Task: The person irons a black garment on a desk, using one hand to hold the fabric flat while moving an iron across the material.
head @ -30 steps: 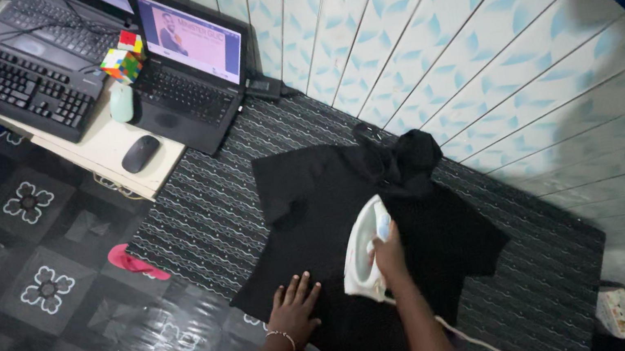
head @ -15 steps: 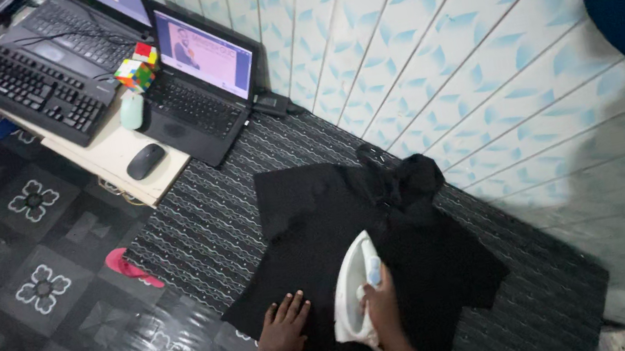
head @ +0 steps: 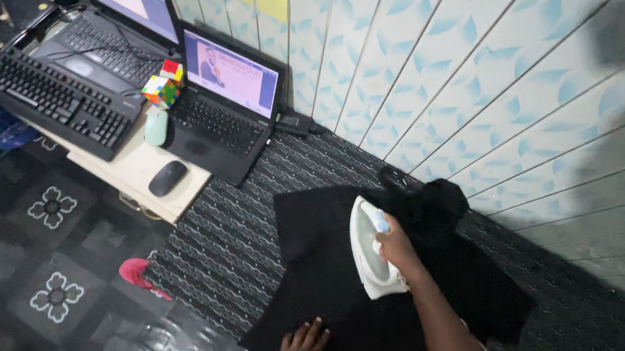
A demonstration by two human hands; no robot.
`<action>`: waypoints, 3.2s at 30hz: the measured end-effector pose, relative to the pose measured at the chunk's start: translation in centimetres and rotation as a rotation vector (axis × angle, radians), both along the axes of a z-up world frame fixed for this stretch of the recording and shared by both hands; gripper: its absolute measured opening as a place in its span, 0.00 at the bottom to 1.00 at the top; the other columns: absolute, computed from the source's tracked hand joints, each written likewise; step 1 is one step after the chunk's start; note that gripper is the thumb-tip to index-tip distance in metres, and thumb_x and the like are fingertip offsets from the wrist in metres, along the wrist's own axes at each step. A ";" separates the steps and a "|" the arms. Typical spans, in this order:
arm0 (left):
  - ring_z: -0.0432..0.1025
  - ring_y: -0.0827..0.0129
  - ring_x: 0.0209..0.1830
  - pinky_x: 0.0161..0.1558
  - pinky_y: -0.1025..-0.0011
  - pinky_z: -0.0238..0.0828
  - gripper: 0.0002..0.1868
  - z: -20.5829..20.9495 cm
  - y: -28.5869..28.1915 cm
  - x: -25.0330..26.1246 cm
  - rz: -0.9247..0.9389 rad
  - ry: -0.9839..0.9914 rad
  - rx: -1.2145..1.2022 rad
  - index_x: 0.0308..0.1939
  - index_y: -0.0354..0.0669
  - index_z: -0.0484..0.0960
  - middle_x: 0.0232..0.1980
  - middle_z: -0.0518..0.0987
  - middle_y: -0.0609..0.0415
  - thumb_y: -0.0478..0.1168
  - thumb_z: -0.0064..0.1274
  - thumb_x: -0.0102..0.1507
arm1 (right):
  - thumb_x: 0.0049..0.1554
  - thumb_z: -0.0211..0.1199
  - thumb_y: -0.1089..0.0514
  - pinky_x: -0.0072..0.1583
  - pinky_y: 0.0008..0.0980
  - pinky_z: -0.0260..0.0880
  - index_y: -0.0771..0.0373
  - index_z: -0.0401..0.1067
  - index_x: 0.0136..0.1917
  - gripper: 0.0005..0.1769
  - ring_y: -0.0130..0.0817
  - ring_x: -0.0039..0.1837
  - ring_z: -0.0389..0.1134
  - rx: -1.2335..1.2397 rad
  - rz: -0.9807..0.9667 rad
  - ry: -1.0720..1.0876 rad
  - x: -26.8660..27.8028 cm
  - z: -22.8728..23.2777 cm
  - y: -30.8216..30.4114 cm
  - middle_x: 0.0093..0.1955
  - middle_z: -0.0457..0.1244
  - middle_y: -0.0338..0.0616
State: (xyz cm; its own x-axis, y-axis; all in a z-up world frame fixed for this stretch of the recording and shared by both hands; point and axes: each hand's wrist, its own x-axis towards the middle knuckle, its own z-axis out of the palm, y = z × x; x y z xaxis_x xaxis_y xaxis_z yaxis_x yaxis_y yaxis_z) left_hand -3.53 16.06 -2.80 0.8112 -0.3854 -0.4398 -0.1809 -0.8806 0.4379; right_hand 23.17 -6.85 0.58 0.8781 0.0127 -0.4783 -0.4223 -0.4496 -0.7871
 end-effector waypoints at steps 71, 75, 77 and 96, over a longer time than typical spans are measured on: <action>0.54 0.52 0.78 0.72 0.50 0.55 0.44 2.9 11.3 22.3 -0.086 -0.130 0.270 0.80 0.60 0.55 0.84 0.47 0.56 0.59 0.56 0.63 | 0.61 0.51 0.58 0.73 0.45 0.63 0.44 0.45 0.84 0.40 0.43 0.76 0.62 -0.218 -0.010 0.507 -18.8 14.2 16.9 0.80 0.54 0.45; 0.58 0.54 0.74 0.68 0.53 0.60 0.43 1.6 12.2 23.0 -0.103 -0.190 0.206 0.78 0.59 0.58 0.84 0.49 0.55 0.53 0.60 0.62 | 0.60 0.57 0.54 0.71 0.42 0.66 0.44 0.46 0.82 0.41 0.41 0.75 0.63 -0.208 0.110 0.510 -18.9 11.7 18.4 0.80 0.54 0.44; 0.59 0.54 0.74 0.68 0.53 0.60 0.43 1.5 12.2 23.2 -0.094 -0.157 0.211 0.78 0.60 0.58 0.85 0.49 0.56 0.53 0.60 0.62 | 0.57 0.56 0.57 0.71 0.41 0.63 0.48 0.50 0.82 0.41 0.45 0.74 0.62 -0.105 0.283 0.319 -20.0 10.6 18.7 0.78 0.56 0.51; 0.54 0.47 0.76 0.69 0.49 0.56 0.43 1.0 11.4 23.5 -0.030 -0.110 0.240 0.79 0.65 0.55 0.84 0.45 0.60 0.51 0.59 0.63 | 0.56 0.58 0.53 0.72 0.41 0.65 0.42 0.55 0.81 0.40 0.42 0.74 0.65 -0.323 0.005 0.580 -22.9 12.4 9.9 0.77 0.59 0.45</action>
State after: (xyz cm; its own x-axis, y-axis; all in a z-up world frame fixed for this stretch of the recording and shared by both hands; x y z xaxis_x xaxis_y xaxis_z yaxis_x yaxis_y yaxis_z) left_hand 20.02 27.42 -1.78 0.8490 -0.3050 -0.4315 -0.2434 -0.9505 0.1929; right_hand 0.25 3.04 12.94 0.4778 -0.2078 -0.8536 -0.7343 -0.6278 -0.2582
